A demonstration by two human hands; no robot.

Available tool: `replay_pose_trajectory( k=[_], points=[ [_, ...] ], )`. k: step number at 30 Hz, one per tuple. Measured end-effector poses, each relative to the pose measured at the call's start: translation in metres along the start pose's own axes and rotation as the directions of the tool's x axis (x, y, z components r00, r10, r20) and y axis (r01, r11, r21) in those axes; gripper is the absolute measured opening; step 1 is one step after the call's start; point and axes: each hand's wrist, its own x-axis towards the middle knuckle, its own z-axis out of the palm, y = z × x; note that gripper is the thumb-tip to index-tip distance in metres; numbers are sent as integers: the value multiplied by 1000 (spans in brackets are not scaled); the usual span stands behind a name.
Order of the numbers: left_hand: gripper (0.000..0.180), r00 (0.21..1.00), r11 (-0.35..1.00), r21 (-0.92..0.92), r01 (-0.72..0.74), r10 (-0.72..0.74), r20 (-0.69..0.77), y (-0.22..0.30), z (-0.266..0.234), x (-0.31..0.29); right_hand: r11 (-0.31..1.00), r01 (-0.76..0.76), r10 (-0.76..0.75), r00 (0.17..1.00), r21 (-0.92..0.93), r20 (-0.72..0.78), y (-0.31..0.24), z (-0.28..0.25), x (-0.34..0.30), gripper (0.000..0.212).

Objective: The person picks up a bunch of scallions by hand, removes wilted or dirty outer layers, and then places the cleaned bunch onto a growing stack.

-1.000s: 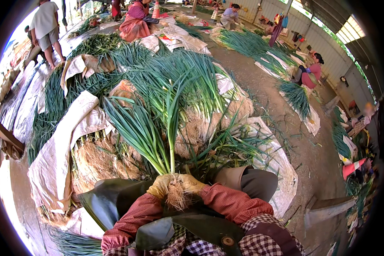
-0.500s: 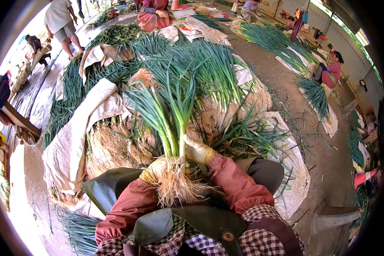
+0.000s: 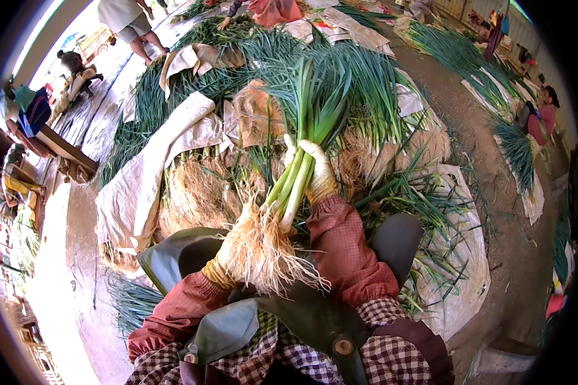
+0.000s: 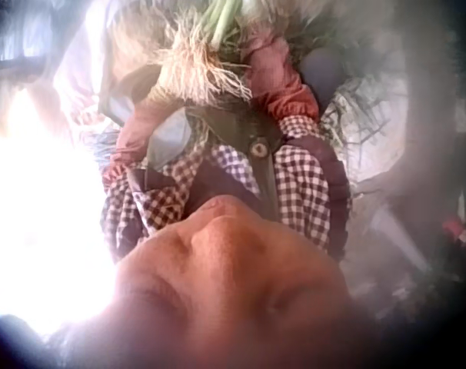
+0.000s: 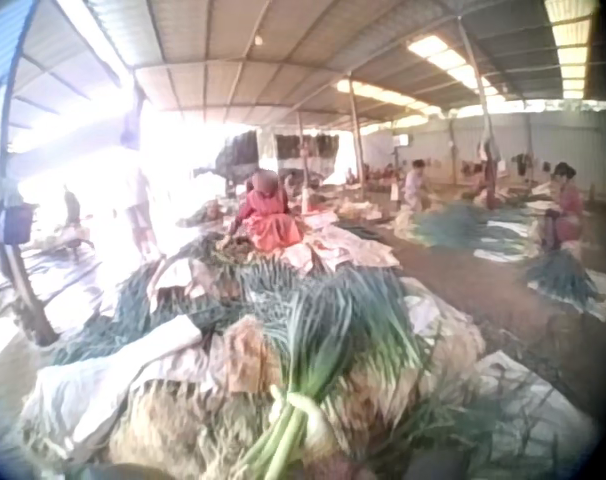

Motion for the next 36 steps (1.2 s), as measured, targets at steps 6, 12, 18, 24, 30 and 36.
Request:
replay_pose_trajectory(
  k=[6, 12, 18, 24, 30, 36],
  points=[
    [29, 936, 644, 761, 79, 216, -279, 12, 51, -93, 977, 23, 6, 991, 211, -135, -37, -67, -1, 47],
    [22, 732, 373, 906, -198, 672, -116, 118, 60, -92, 984, 12, -61, 959, -177, -277, -35, -78, -18, 36],
    [85, 979, -312, 946, 92, 202, -29, 124, -36, 5, 972, 9, -89, 939, -235, -332, 20, -54, -2, 32],
    [97, 914, -307, 928, 209, 399, -74, 10, -15, 74, 903, 345, -402, 889, -256, -219, 35, -32, -9, 56],
    [80, 1000, -884, 466, 27, 28, -4, 77, 57, -12, 957, 266, -233, 942, 114, -241, -26, -53, -5, 63],
    [68, 919, -861, 326, 390, 388, -73, 163, 64, -137, 853, 326, -429, 883, -407, -190, -76, -129, -11, 41]
  ],
)
